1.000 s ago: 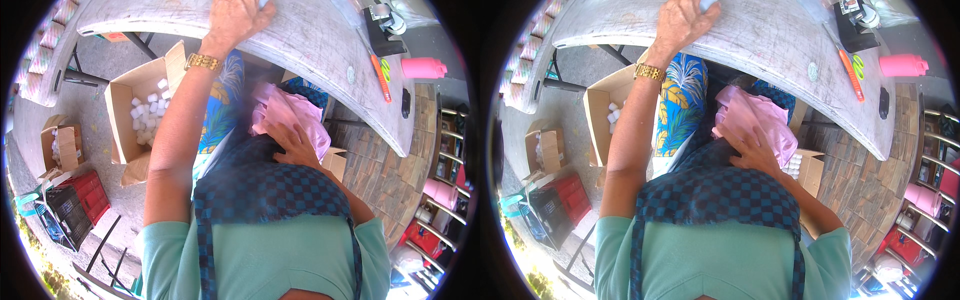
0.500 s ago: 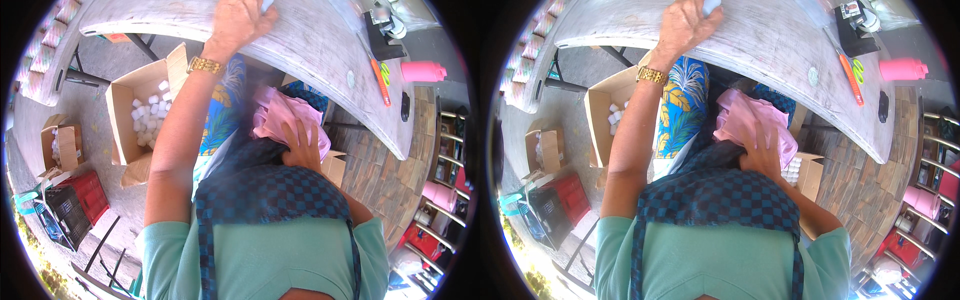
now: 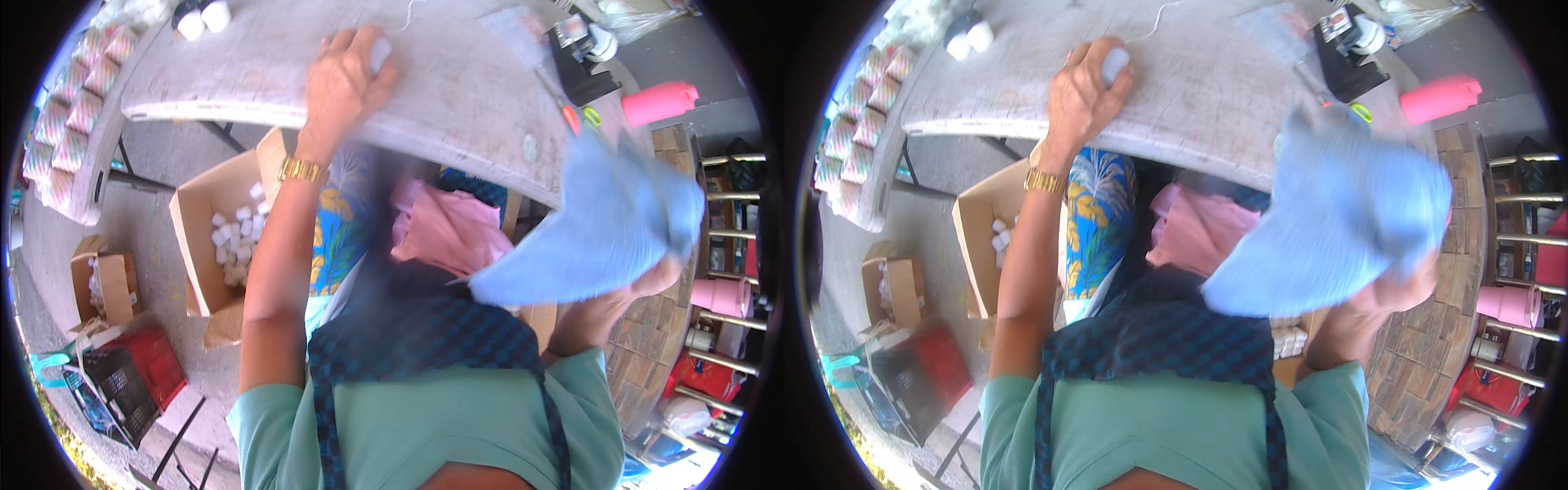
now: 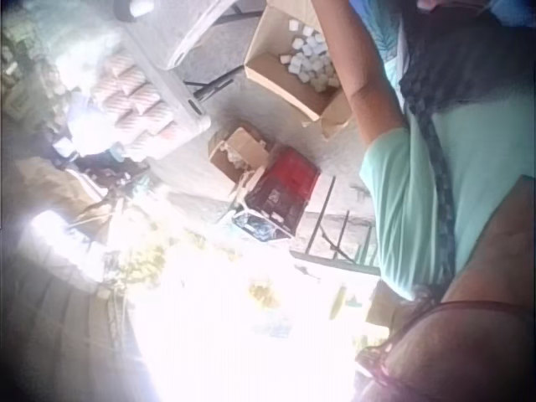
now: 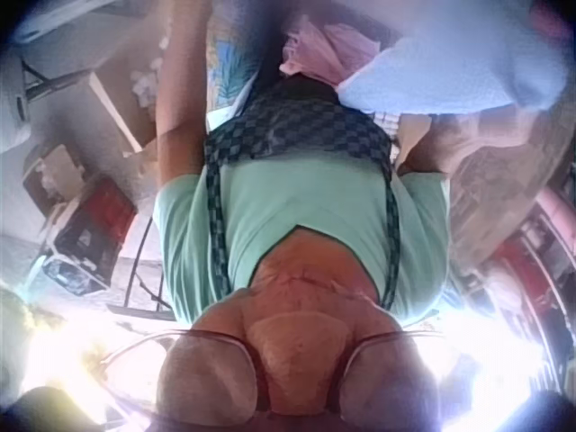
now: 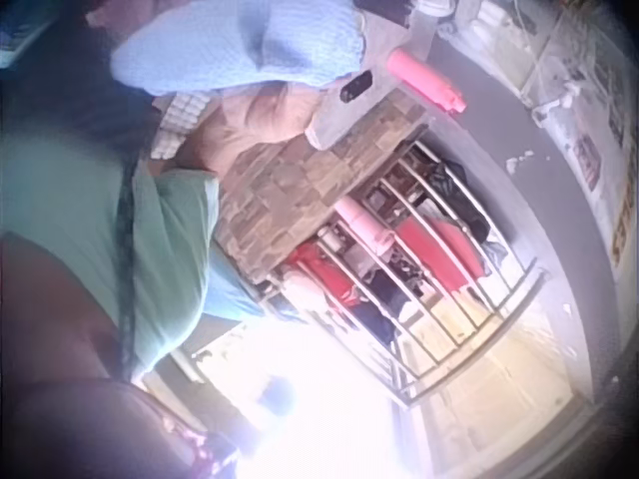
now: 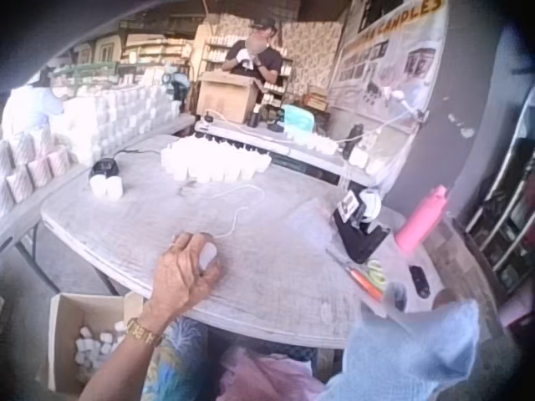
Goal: The person repeatedly picks up small white cylindrical candles from a cardboard box, inserts a wick into the center of each candle, and wipes the candle with a pink cloth. The finished candles are placed on a nearby table.
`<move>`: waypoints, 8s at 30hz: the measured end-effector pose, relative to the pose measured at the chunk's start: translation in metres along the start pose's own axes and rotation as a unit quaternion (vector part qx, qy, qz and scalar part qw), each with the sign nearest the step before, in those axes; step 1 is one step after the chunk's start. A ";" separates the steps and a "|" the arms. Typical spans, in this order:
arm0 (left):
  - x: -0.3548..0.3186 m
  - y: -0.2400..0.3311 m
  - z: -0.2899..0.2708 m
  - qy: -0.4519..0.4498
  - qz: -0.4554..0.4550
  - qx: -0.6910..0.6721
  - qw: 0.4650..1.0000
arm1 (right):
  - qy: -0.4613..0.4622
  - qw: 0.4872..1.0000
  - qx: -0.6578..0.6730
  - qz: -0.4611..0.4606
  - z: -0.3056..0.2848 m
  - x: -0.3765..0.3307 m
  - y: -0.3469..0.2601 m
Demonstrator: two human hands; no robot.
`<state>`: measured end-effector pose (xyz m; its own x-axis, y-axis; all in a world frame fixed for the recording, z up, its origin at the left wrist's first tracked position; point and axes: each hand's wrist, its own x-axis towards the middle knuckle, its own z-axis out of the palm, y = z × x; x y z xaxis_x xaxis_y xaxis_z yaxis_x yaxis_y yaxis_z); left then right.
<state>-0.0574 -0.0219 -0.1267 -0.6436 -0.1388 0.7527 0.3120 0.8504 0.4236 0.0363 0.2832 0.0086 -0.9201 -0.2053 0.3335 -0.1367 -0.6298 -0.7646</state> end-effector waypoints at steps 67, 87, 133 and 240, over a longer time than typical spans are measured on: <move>-0.015 -0.026 0.001 0.065 0.095 -0.004 0.993 | -0.621 0.655 -0.342 0.261 0.047 -0.038 0.225; -0.012 0.042 -0.052 -0.136 -0.310 -0.407 0.848 | -0.079 0.922 -0.369 0.081 0.006 0.071 0.158; -0.080 0.042 -0.075 -0.146 -0.175 0.017 0.974 | -0.250 0.668 -0.700 -0.041 0.038 0.020 0.170; -0.024 0.020 -0.062 -0.202 0.051 -0.009 0.978 | -0.221 0.837 -0.498 -0.051 -0.009 0.076 0.183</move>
<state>0.0072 -0.0332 -0.1048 -0.8311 0.1619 0.5320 0.3994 0.8395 0.3684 -0.0625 0.1590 -0.1109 -0.6899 -0.5841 0.4275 -0.6464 0.2314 -0.7270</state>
